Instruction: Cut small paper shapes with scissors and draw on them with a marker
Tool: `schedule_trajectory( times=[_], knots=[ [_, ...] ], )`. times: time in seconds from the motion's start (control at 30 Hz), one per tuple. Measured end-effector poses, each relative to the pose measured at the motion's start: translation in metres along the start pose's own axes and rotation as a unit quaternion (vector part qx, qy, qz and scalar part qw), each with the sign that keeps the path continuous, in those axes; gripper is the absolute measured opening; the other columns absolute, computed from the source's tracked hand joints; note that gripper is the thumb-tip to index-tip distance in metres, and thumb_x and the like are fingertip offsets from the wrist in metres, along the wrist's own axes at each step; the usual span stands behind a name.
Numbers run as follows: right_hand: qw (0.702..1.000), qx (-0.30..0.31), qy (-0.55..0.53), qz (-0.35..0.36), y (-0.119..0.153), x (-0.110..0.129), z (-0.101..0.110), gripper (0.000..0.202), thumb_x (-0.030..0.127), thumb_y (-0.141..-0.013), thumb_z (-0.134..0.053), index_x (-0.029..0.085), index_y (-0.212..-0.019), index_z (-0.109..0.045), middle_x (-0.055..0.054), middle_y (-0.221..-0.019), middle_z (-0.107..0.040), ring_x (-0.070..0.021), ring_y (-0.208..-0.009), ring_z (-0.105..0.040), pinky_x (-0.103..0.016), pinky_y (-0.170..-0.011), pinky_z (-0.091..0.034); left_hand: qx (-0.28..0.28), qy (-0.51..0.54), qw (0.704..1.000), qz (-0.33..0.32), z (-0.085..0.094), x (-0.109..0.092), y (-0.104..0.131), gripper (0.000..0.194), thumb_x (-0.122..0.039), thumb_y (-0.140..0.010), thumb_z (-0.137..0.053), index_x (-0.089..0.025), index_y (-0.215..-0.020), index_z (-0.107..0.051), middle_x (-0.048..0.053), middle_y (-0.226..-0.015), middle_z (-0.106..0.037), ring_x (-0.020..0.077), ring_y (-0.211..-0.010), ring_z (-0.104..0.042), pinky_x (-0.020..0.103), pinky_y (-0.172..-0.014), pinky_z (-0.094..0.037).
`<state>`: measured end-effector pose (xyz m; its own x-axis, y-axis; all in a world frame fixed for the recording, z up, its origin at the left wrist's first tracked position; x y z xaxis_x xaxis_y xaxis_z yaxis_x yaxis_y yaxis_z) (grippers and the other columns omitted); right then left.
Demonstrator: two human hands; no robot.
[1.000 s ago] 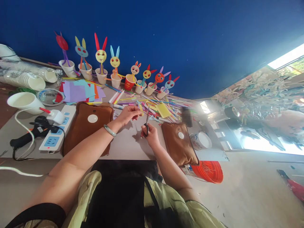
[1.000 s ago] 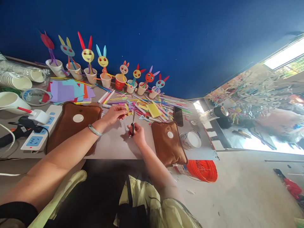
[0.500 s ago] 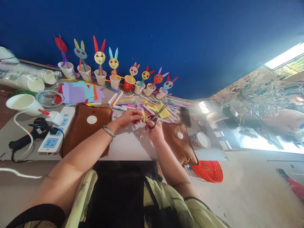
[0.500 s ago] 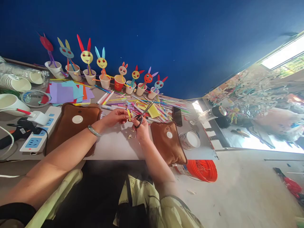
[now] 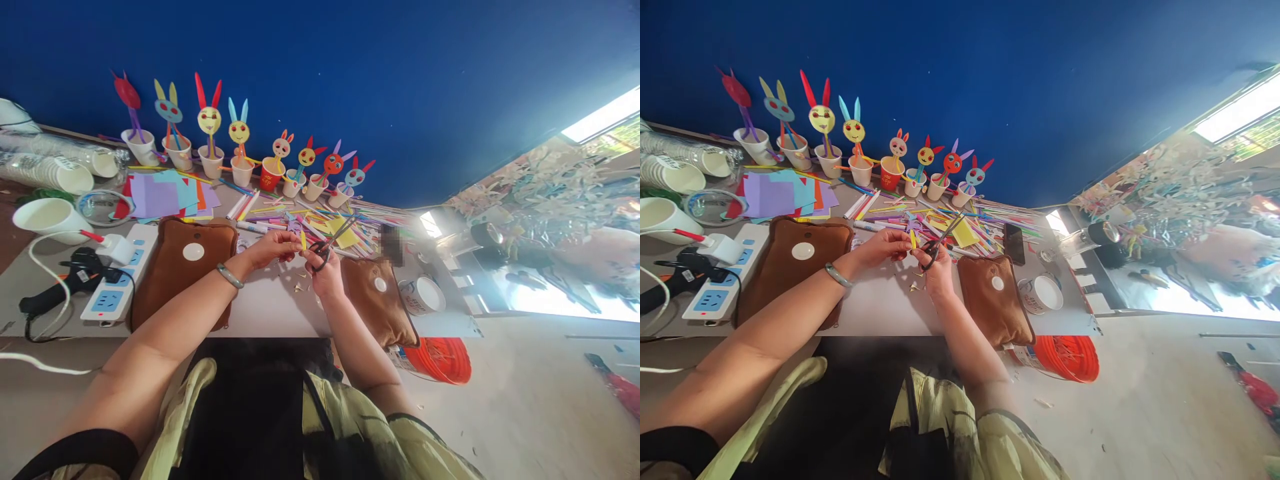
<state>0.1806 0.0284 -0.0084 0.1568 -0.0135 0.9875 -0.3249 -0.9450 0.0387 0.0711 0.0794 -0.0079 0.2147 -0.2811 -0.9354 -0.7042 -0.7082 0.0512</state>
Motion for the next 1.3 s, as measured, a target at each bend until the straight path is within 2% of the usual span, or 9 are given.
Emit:
schedule_trajectory(
  times=[0.2, 0.4, 0.53, 0.8, 0.93, 1.07, 1.2, 1.3],
  knots=[
    [0.998, -0.018, 0.044, 0.033, 0.002, 0.006, 0.001, 0.031, 0.035, -0.063, -0.079, 0.021, -0.073, -0.054, 0.008, -0.058, -0.05, -0.0063, -0.048, -0.038, -0.022, -0.046, -0.031, -0.031, -0.005, 1.0, -0.005, 0.007, -0.001, -0.001, 0.036, -0.044, -0.068, -0.078, -0.014, -0.068, -0.058, -0.002, -0.055, -0.055, 0.0057, -0.046, -0.048, 0.019, -0.045, -0.029],
    [1.0, -0.015, 0.021, 0.009, 0.002, 0.001, 0.0, 0.033, 0.036, -0.062, -0.08, 0.021, -0.072, -0.053, 0.009, -0.06, -0.05, -0.005, -0.044, -0.037, -0.022, -0.043, -0.029, -0.063, -0.011, 0.998, 0.009, 0.013, 0.002, -0.002, 0.019, -0.029, -0.073, -0.069, -0.014, -0.067, -0.059, -0.001, -0.053, -0.055, 0.007, -0.047, -0.05, 0.019, -0.045, -0.03],
    [1.0, -0.013, 0.019, 0.009, 0.003, 0.001, 0.0, 0.031, 0.034, -0.062, -0.079, 0.021, -0.071, -0.052, 0.009, -0.06, -0.05, -0.0049, -0.043, -0.038, -0.022, -0.042, -0.029, -0.074, -0.019, 0.997, 0.018, 0.014, 0.004, -0.002, 0.017, -0.026, -0.073, -0.066, -0.015, -0.064, -0.058, -0.001, -0.053, -0.056, 0.0071, -0.047, -0.05, 0.019, -0.046, -0.031],
    [0.998, -0.042, 0.037, 0.03, 0.002, 0.001, 0.004, 0.026, 0.032, -0.063, -0.076, 0.021, -0.07, -0.053, 0.009, -0.056, -0.048, -0.0062, -0.046, -0.038, -0.021, -0.044, -0.03, -0.048, -0.074, 0.996, -0.017, 0.012, 0.0, -0.003, 0.026, -0.038, -0.071, -0.071, -0.015, -0.067, -0.061, -0.002, -0.053, -0.055, 0.0067, -0.047, -0.047, 0.02, -0.046, -0.031],
    [0.996, -0.056, 0.057, 0.039, 0.002, -0.001, 0.006, 0.029, 0.036, -0.064, -0.076, 0.021, -0.072, -0.053, 0.009, -0.057, -0.048, -0.0065, -0.047, -0.037, -0.022, -0.045, -0.03, -0.023, -0.131, 0.991, -0.035, 0.008, -0.002, -0.003, 0.025, -0.036, -0.067, -0.075, -0.014, -0.069, -0.064, -0.002, -0.052, -0.055, 0.0071, -0.048, -0.047, 0.019, -0.046, -0.031],
    [0.995, -0.063, 0.073, 0.038, 0.003, -0.003, 0.006, 0.031, 0.039, -0.065, -0.076, 0.021, -0.071, -0.051, 0.01, -0.056, -0.047, -0.0068, -0.048, -0.037, -0.022, -0.046, -0.031, -0.04, -0.124, 0.991, -0.016, 0.012, 0.002, -0.004, 0.019, -0.031, -0.068, -0.068, -0.014, -0.064, -0.061, -0.001, -0.05, -0.054, 0.0071, -0.046, -0.046, 0.019, -0.046, -0.031],
    [0.997, -0.043, 0.054, 0.021, 0.002, -0.004, 0.003, 0.034, 0.039, -0.064, -0.078, 0.021, -0.072, -0.051, 0.01, -0.057, -0.047, -0.0062, -0.046, -0.037, -0.021, -0.045, -0.03, -0.042, -0.104, 0.994, 0.001, 0.013, 0.006, -0.004, 0.017, -0.029, -0.07, -0.064, -0.015, -0.061, -0.059, -0.001, -0.05, -0.054, 0.007, -0.046, -0.047, 0.019, -0.045, -0.03],
    [0.998, -0.003, 0.068, 0.004, 0.0, -0.004, 0.001, 0.035, 0.041, -0.064, -0.079, 0.021, -0.075, -0.052, 0.009, -0.059, -0.052, -0.0063, -0.045, -0.037, -0.022, -0.044, -0.03, -0.039, -0.098, 0.994, -0.001, 0.013, 0.008, -0.005, 0.019, -0.03, -0.07, -0.067, -0.014, -0.063, -0.06, -0.001, -0.051, -0.055, 0.0071, -0.047, -0.047, 0.019, -0.045, -0.031]
  ],
)
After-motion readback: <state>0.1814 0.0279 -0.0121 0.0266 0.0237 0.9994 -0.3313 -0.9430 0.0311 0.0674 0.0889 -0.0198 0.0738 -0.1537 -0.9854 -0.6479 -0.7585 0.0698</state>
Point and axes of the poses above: each hand's wrist, its own y-axis away from the middle knuckle, its own z-axis out of the back of the hand, x = y × z, the point moved 10 cm from there along -y, towards the middle knuckle
